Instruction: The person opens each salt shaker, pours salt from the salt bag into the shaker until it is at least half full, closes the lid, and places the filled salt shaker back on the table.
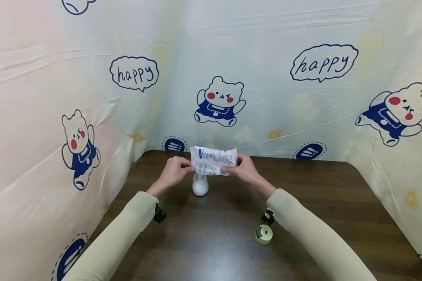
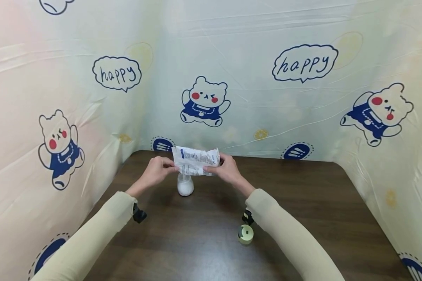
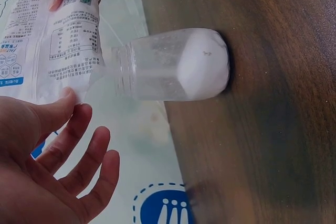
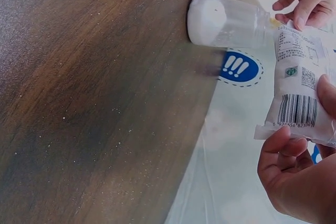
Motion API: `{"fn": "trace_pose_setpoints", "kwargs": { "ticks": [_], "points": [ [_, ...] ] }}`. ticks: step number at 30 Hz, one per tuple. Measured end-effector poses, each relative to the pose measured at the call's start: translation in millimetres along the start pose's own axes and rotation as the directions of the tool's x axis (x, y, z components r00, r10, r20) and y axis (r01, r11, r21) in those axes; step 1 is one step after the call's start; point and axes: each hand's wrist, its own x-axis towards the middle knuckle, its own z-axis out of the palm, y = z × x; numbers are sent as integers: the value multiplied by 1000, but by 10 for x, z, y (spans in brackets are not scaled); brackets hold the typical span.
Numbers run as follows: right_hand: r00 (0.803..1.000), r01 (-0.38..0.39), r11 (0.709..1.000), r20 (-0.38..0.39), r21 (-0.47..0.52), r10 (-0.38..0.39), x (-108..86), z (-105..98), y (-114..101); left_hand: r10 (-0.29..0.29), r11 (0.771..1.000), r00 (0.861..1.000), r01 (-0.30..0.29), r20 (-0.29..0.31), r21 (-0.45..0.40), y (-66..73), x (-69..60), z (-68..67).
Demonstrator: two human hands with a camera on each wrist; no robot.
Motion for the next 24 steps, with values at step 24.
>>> {"fn": "trace_pose_setpoints", "kwargs": {
  "ticks": [24],
  "points": [
    [1000,-19,1000,-5,11,19,-24,4,-3,3,1000,1000,-3,-4,2,-7,11,11]
  ]
}}
